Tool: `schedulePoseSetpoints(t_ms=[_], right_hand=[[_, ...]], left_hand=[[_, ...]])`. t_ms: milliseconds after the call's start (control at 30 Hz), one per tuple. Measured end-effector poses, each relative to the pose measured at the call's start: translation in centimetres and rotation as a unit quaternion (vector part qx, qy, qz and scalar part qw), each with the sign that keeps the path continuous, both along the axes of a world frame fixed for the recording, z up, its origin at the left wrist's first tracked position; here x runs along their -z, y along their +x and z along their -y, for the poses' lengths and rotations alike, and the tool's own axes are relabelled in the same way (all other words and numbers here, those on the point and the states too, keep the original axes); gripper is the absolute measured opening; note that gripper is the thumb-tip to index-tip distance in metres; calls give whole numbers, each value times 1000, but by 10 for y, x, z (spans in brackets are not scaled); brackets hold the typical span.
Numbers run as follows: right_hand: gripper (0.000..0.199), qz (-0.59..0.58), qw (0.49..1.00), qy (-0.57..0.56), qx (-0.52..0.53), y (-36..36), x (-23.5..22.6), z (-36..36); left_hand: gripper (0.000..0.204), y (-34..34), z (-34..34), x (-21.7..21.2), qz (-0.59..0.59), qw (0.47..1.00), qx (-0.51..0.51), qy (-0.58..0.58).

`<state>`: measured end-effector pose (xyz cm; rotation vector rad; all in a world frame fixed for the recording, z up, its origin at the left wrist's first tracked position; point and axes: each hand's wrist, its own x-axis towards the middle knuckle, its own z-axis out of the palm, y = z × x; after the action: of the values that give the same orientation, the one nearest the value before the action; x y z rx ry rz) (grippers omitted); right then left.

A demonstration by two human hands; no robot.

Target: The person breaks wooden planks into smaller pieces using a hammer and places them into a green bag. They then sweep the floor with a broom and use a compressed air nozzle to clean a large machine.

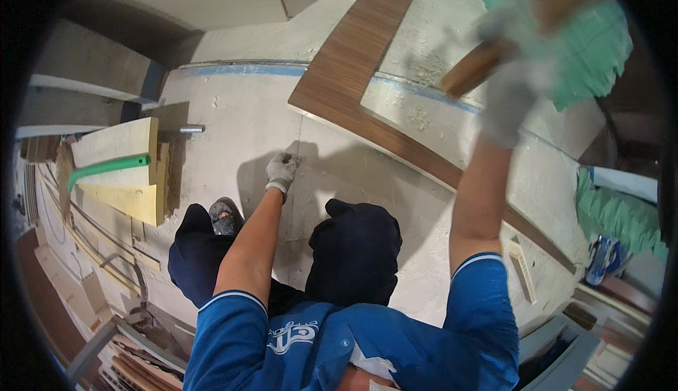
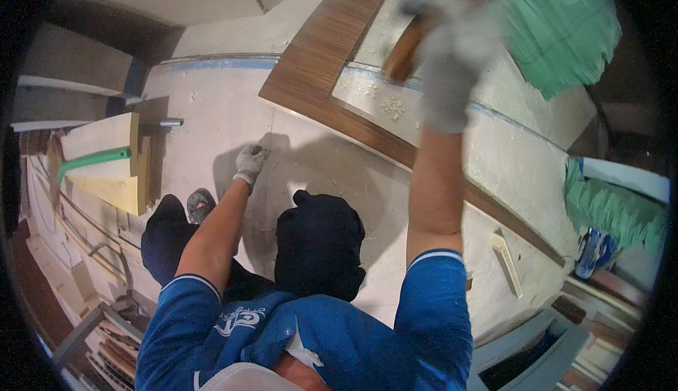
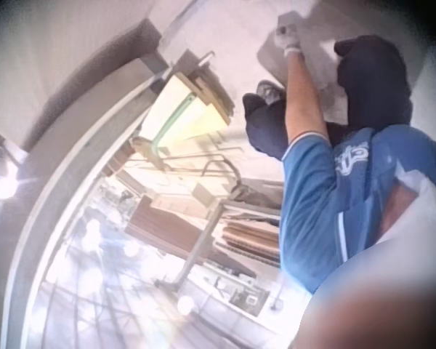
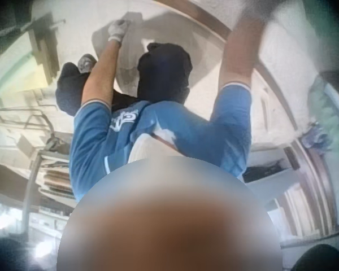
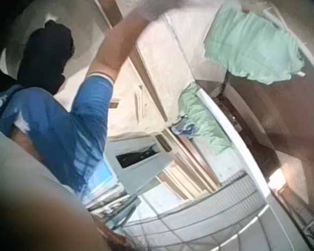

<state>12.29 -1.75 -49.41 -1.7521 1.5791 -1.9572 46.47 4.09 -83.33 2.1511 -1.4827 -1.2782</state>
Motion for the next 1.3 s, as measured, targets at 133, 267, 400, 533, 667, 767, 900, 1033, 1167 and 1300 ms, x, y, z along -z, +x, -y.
schedulePoseSetpoints(t_ms=[133,267,400,533,667,767,900,1033,1167,1300], right_hand=[[21,41,998,-47,-4,-13,-42,45],[24,-191,898,395,42,82,163,22],[28,-133,828,542,-49,90,259,22],[32,-190,967,165,47,12,90,97],[36,-9,999,-33,10,-32,-41,107],[39,-170,965,162,115,28,59,64],[43,-179,802,570,-13,104,258,-32],[57,-216,892,378,123,66,245,13],[36,-219,960,130,114,-32,49,71],[32,-9,996,-50,68,-105,-68,83]], left_hand=[[39,4,-11,17,-46,997,-54,-21],[37,11,-27,32,-105,988,-100,-45],[37,25,-40,29,-147,983,-84,-70],[38,35,-46,16,-69,995,-71,-15],[40,31,-43,4,-49,996,-69,-1],[42,24,-37,1,-35,998,-57,-12],[42,15,-29,7,-92,994,-60,-25],[45,12,-33,15,-80,996,-42,6],[44,13,-46,22,-20,1000,-4,16],[45,13,-46,21,-6,1000,13,23]])
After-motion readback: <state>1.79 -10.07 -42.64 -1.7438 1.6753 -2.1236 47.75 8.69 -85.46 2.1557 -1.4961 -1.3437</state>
